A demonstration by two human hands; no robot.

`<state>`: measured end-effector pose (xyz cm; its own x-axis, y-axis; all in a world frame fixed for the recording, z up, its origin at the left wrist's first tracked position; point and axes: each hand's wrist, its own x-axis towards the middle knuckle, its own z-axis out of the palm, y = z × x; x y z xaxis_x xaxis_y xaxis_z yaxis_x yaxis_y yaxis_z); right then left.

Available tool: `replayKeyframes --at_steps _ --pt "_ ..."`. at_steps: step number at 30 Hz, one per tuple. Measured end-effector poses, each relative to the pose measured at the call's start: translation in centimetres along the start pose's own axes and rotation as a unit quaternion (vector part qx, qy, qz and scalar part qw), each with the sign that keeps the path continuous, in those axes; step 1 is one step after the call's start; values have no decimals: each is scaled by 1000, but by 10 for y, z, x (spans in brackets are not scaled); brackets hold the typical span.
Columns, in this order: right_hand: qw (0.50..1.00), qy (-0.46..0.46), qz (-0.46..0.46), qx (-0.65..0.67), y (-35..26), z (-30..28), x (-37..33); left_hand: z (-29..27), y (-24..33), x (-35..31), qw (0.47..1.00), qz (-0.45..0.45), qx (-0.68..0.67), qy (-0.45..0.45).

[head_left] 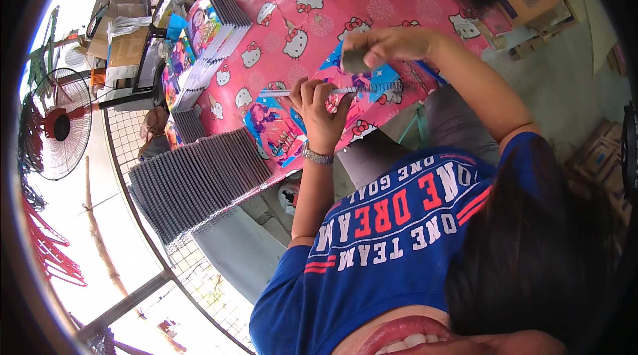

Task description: The person threads a plastic spiral coil through the holes of a stack of notebook pages and covers by hand. They move finished notebooks into a stack.

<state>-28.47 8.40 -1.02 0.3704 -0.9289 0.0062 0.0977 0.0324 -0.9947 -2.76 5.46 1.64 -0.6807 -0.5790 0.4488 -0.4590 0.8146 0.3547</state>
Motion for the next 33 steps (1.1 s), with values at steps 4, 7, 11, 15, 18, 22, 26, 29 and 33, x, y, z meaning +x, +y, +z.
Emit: replayKeyframes --at_steps 4,7,11,15,18,22,26,29,33 --pt "995 -88 40 -9 -20 12 -17 2 13 6 999 31 -29 -26" --pt "992 -103 53 -42 -25 10 -22 1 18 12 998 40 -25 -29" --pt "993 -114 4 35 -33 14 -22 0 15 11 998 21 -51 -25" --pt "981 -135 62 -121 -35 10 -11 -2 12 18 997 27 -47 -47" --pt "985 -119 62 -108 -41 9 -7 -4 8 16 998 35 -39 -31" --pt "991 -117 55 -42 -36 10 -6 -1 8 20 998 31 -40 -42" --pt "985 -138 20 98 -37 19 -7 -1 10 21 998 17 -42 -37" --pt "983 -122 77 -112 -48 9 5 -1 7 16 998 -4 -53 -27" --pt "969 25 92 -230 -31 2 10 -4 6 19 997 1 -38 -69"
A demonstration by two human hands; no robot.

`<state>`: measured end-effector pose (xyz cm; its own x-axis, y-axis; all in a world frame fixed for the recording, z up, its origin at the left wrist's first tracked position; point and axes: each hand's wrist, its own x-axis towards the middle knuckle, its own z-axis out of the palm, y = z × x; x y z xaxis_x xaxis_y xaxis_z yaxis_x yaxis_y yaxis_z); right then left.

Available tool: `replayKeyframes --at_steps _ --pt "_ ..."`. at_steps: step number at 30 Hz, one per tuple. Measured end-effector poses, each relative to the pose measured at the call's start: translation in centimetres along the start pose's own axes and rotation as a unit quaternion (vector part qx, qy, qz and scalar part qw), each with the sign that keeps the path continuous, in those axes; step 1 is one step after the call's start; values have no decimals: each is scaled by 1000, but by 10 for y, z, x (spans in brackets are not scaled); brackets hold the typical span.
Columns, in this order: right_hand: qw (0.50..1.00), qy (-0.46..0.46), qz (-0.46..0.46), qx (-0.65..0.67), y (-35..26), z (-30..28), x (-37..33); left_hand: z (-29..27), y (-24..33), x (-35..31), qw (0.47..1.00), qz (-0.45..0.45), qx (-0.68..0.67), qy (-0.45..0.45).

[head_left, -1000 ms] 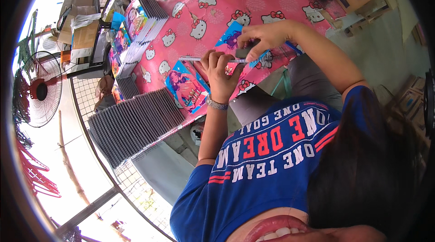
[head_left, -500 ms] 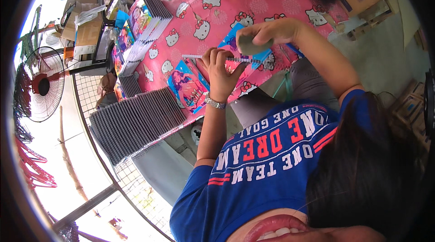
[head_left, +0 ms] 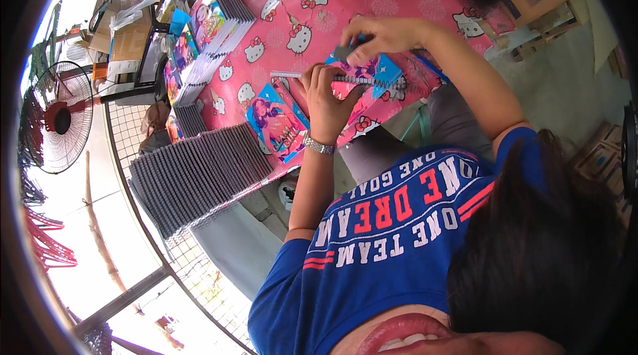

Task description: The person threads a plastic spiral coil through the holes of a stack of notebook pages and covers by hand. They move finished notebooks into a stack.

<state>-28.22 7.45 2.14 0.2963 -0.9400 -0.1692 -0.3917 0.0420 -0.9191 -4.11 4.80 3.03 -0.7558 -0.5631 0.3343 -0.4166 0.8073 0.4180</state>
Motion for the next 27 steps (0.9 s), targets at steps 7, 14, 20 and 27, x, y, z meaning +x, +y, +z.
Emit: replayKeyframes --at_steps 7,14,20,27 --pt "960 178 -26 -213 13 17 5 -15 -19 11 999 11 49 7" --pt "829 249 -97 -492 -55 56 -25 -4 -12 9 996 -35 80 29" --pt "842 236 -129 -467 -53 64 -21 -4 -13 3 995 -42 84 22" --pt "997 1 -35 -64 -27 7 4 -14 -14 -7 998 -31 53 14"
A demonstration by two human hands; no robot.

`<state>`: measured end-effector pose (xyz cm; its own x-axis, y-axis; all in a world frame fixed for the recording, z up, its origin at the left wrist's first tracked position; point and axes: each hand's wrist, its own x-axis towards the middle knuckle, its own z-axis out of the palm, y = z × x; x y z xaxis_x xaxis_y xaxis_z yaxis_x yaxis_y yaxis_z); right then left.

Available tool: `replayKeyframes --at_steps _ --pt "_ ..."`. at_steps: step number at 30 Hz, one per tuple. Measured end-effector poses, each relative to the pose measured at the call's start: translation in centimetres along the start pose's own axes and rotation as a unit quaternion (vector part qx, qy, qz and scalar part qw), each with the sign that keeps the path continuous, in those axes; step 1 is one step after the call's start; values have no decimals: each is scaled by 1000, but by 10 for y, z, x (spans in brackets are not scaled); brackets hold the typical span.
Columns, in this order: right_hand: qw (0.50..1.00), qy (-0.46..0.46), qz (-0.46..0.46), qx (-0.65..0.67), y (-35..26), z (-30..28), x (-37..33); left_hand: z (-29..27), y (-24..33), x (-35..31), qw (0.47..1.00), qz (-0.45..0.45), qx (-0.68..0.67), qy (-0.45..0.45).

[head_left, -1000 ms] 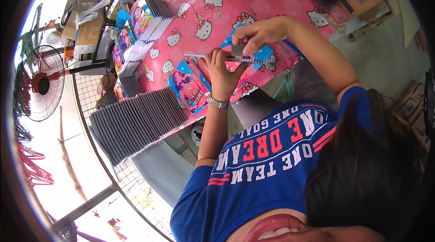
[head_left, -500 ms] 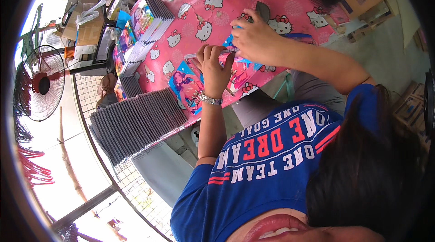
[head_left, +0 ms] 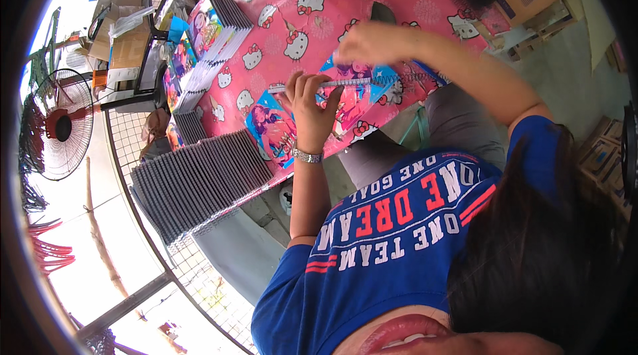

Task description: The person threads a plastic spiral coil through the holes of a stack of notebook pages and covers by hand. They move finished notebooks into a stack.

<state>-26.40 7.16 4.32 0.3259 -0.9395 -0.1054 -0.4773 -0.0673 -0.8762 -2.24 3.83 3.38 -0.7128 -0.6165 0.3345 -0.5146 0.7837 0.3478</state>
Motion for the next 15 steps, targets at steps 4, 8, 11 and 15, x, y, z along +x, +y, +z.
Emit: replayKeyframes --at_steps 4,8,11,15 --pt "924 185 -22 -333 129 -10 -1 -6 -13 8 1000 20 1 22" --pt "959 184 -49 -209 117 -6 -1 -3 -23 4 999 31 -5 28" --pt "948 -38 -68 310 27 0 -18 2 -20 2 999 10 -44 7" --pt "983 -59 -81 152 19 -4 -27 7 -11 7 997 33 -61 16"
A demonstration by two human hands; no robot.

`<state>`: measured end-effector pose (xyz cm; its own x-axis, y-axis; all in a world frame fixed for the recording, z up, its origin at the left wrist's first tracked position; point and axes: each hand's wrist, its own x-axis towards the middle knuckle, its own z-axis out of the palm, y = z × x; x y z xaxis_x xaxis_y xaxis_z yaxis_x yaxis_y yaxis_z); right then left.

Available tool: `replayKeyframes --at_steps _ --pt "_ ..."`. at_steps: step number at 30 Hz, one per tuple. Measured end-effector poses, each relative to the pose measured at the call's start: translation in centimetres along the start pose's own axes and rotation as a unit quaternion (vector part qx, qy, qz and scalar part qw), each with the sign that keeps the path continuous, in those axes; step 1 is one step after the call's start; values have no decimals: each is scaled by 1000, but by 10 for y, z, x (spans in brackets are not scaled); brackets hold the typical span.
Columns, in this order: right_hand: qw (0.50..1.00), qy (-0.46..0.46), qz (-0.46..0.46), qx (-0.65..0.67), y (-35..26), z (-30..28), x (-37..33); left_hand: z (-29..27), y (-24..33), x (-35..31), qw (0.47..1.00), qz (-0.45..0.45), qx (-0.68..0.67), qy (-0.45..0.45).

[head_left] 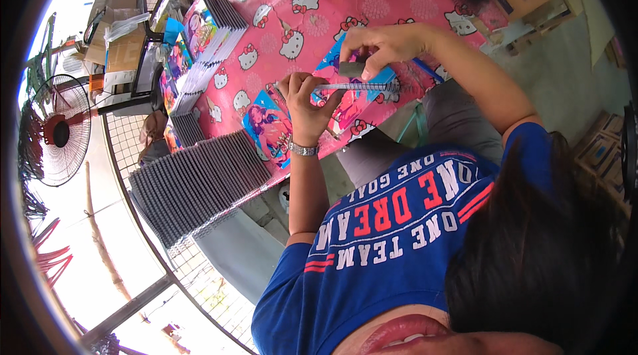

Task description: The person threads a plastic spiral coil through the holes of a stack of notebook pages and covers by hand. They move finished notebooks into a stack.

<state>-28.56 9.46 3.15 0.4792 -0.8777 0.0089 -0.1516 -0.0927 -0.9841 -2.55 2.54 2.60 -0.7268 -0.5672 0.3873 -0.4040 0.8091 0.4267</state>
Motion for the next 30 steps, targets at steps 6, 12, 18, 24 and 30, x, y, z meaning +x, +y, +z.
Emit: replayKeyframes --at_steps 6,12,18,24,30 --pt "996 -21 1 86 4 -1 -9 3 7 5 1000 10 -2 4" --pt "983 150 21 -107 37 -11 1 8 11 13 1000 5 18 13" --pt "939 194 -30 -281 25 5 1 14 12 11 998 -5 45 44" --pt "769 262 -39 -582 -29 59 -10 15 17 15 997 -17 64 45" --pt "726 305 -26 -616 -26 81 -7 10 13 4 996 -27 74 42"
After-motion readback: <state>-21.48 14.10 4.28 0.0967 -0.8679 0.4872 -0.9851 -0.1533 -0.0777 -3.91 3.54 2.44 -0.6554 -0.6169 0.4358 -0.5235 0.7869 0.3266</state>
